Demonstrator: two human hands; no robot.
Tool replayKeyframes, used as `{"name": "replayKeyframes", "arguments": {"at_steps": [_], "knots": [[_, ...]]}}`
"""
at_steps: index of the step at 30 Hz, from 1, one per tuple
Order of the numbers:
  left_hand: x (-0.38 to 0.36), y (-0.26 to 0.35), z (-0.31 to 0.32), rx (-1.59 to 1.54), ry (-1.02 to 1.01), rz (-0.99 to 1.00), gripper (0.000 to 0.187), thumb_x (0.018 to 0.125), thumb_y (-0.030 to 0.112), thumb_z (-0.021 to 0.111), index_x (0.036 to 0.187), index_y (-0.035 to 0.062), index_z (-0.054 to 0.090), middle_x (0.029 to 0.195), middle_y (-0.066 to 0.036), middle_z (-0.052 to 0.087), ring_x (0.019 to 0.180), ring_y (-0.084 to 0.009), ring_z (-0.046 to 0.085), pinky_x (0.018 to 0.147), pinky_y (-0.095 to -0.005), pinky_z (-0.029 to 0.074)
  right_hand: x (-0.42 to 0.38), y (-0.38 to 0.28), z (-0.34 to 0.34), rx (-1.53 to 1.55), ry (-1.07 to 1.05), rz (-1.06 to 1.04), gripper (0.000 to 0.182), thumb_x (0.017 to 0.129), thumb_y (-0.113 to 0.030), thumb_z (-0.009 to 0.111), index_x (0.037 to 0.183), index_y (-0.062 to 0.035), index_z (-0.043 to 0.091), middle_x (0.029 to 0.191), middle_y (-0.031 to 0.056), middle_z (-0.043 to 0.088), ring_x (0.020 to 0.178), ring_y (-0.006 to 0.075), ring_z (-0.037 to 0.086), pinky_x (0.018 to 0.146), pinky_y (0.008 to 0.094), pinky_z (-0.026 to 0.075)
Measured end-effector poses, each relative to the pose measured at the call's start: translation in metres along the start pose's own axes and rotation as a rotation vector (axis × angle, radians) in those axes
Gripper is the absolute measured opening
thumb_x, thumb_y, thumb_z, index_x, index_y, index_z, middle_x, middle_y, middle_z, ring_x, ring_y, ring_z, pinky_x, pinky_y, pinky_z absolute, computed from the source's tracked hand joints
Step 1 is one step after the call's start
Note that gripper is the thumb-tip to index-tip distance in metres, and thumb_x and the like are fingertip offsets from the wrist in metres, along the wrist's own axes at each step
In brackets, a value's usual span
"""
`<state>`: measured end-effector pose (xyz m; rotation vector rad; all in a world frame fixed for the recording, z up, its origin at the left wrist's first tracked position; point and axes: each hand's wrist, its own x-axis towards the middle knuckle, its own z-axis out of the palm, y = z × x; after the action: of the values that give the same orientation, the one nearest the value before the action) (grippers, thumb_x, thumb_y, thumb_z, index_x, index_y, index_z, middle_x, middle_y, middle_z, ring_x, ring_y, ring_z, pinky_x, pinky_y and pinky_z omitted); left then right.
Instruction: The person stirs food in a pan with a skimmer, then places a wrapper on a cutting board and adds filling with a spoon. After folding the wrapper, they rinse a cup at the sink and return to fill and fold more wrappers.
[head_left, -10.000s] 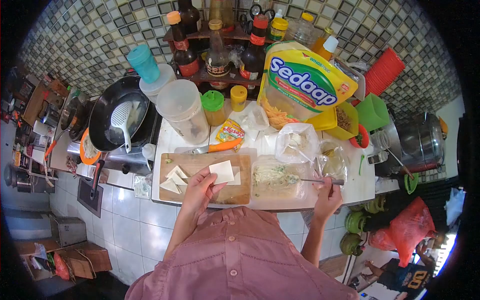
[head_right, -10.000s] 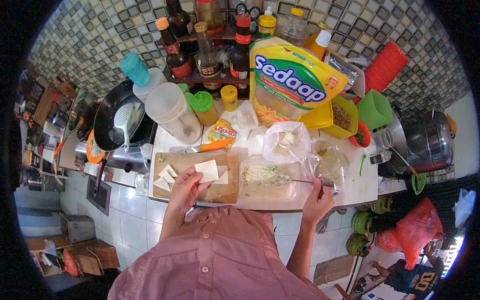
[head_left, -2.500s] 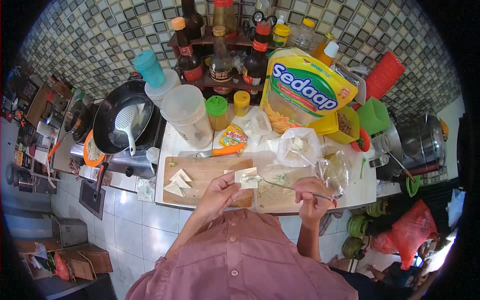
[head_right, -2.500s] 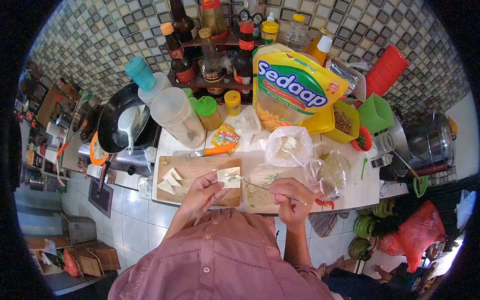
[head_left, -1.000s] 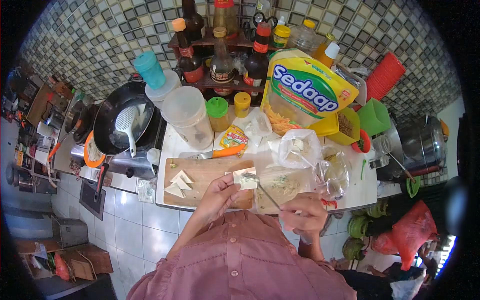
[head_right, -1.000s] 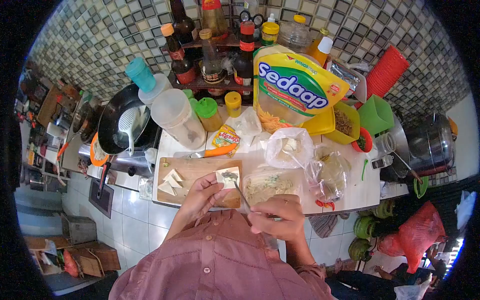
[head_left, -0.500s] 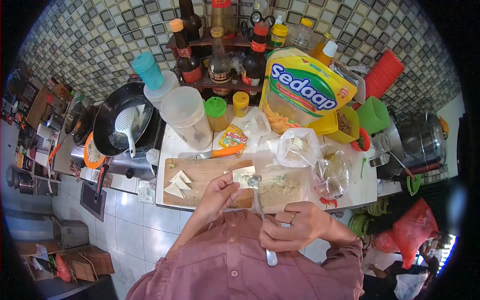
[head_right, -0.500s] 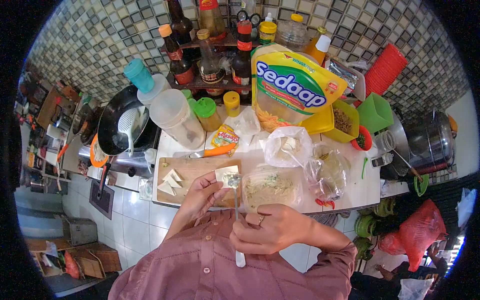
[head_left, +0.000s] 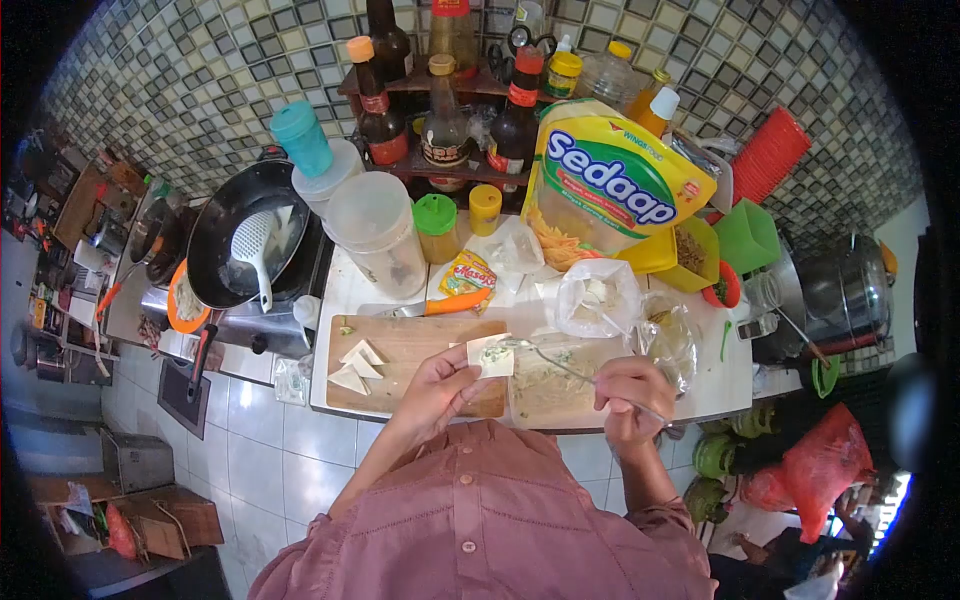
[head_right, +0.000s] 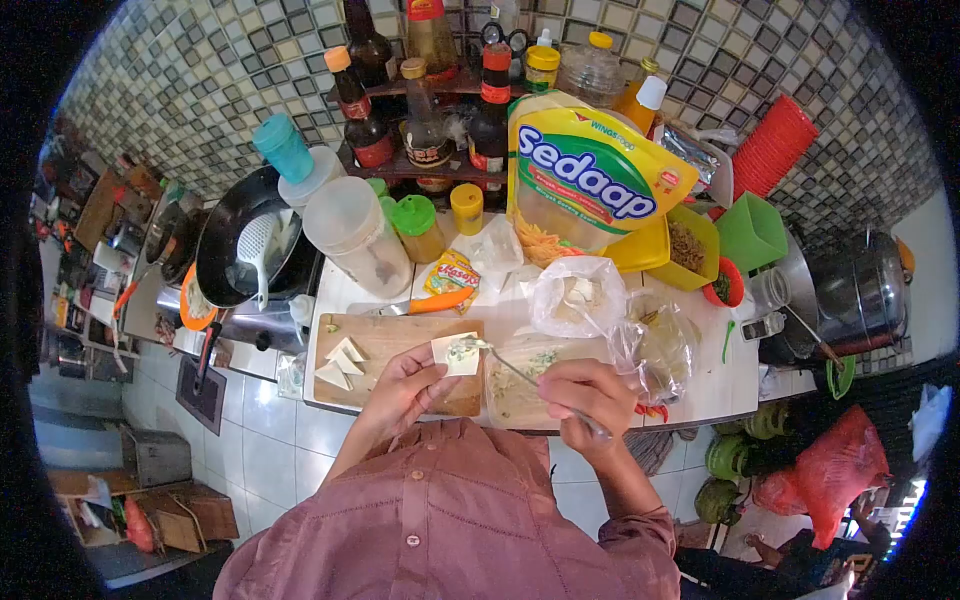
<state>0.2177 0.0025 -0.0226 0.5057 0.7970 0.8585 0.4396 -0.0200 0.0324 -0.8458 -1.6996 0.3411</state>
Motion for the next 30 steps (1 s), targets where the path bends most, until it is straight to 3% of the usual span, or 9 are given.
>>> {"name": "replayKeyframes", "arguments": {"at_steps": [5,8,10,14,16,20,22,27,30], "knots": [[0.001,-0.001,0.002,-0.005,-0.017,0.016,0.034,0.086,-0.002,0.044,0.120,-0.0054,0.042,0.112,-0.012,0.054,0.097,-0.0147,0.057,0.081,-0.0199,0.049,-0.001,-0.001,0.005,-0.036,-0.094,-0.105,0.009,0.077,-0.014,0.061,0.076,-0.0057,0.060,0.074,0.0091,0.061,0.060,0.0177,0.057,0.051,0.0254,0.044],[0.000,0.001,0.002,-0.027,-0.030,0.015,0.034,0.086,-0.003,0.044,0.120,-0.0057,0.041,0.112,-0.012,0.053,0.098,-0.0150,0.056,0.081,-0.0200,0.049,-0.009,0.002,0.006,0.024,0.014,0.017,0.012,0.078,-0.015,0.060,0.075,-0.0036,0.059,0.075,0.0112,0.060,0.057,0.0165,0.056,0.050,0.0253,0.044],[-0.002,0.005,0.003,-0.002,-0.039,-0.006,0.036,0.087,-0.004,0.040,0.123,-0.0074,0.037,0.119,-0.013,0.048,0.104,-0.0156,0.052,0.090,-0.0227,0.045,-0.009,0.003,0.011,0.115,0.228,0.093,0.033,0.089,-0.031,0.047,0.077,-0.0012,0.056,0.073,0.0146,0.055,0.042,0.0104,0.046,0.037,0.0210,0.035],[0.001,0.001,0.001,-0.031,-0.030,0.022,0.033,0.086,-0.002,0.044,0.119,-0.0065,0.042,0.112,-0.012,0.054,0.098,-0.0155,0.056,0.082,-0.0203,0.049,-0.009,0.007,0.015,0.114,0.225,0.144,0.034,0.089,-0.033,0.047,0.080,-0.0010,0.053,0.075,0.0149,0.052,0.039,0.0098,0.043,0.035,0.0204,0.033],[0.002,-0.002,-0.001,-0.016,-0.021,0.022,0.033,0.086,-0.002,0.045,0.119,-0.0071,0.042,0.112,-0.012,0.054,0.099,-0.0158,0.056,0.082,-0.0207,0.049,-0.008,0.007,0.016,0.052,0.045,0.078,0.033,0.089,-0.033,0.047,0.083,-0.0009,0.052,0.076,0.0147,0.050,0.037,0.0090,0.041,0.034,0.0199,0.031],[0.001,0.001,-0.001,-0.027,-0.026,0.021,0.033,0.086,-0.002,0.044,0.119,-0.0076,0.042,0.112,-0.013,0.054,0.099,-0.0166,0.056,0.083,-0.0215,0.049,-0.018,0.010,0.017,0.019,0.208,0.084,0.032,0.090,-0.030,0.046,0.082,-0.0004,0.051,0.071,0.0121,0.049,0.041,0.0090,0.041,0.036,0.0201,0.031],[0.001,0.000,-0.004,-0.011,-0.041,0.000,0.037,0.087,-0.004,0.041,0.124,-0.0056,0.037,0.119,-0.010,0.049,0.104,-0.0146,0.053,0.088,-0.0216,0.046,-0.015,0.014,0.012,0.114,0.489,0.226,0.027,0.092,-0.026,0.044,0.083,-0.0010,0.051,0.062,0.0057,0.046,0.044,0.0072,0.038,0.039,0.0200,0.028],[0.002,-0.001,-0.008,-0.101,-0.026,0.039,0.033,0.088,0.003,0.042,0.120,-0.0054,0.040,0.115,-0.012,0.051,0.101,-0.0161,0.054,0.085,-0.0242,0.048,-0.034,0.023,-0.009,-0.016,0.586,0.677,0.016,0.091,-0.018,0.045,0.088,-0.0035,0.051,0.055,-0.0026,0.039,0.046,0.0033,0.033,0.041,0.0192,0.025],[0.002,0.003,-0.006,-0.168,0.026,0.045,0.029,0.090,0.011,0.043,0.114,-0.0056,0.045,0.110,-0.013,0.054,0.098,-0.0176,0.056,0.083,-0.0269,0.051,-0.055,0.033,-0.022,-0.080,0.585,0.856,0.010,0.086,-0.009,0.053,0.093,-0.0015,0.052,0.064,0.0004,0.050,0.046,0.0030,0.038,0.041,0.0174,0.031]]}}
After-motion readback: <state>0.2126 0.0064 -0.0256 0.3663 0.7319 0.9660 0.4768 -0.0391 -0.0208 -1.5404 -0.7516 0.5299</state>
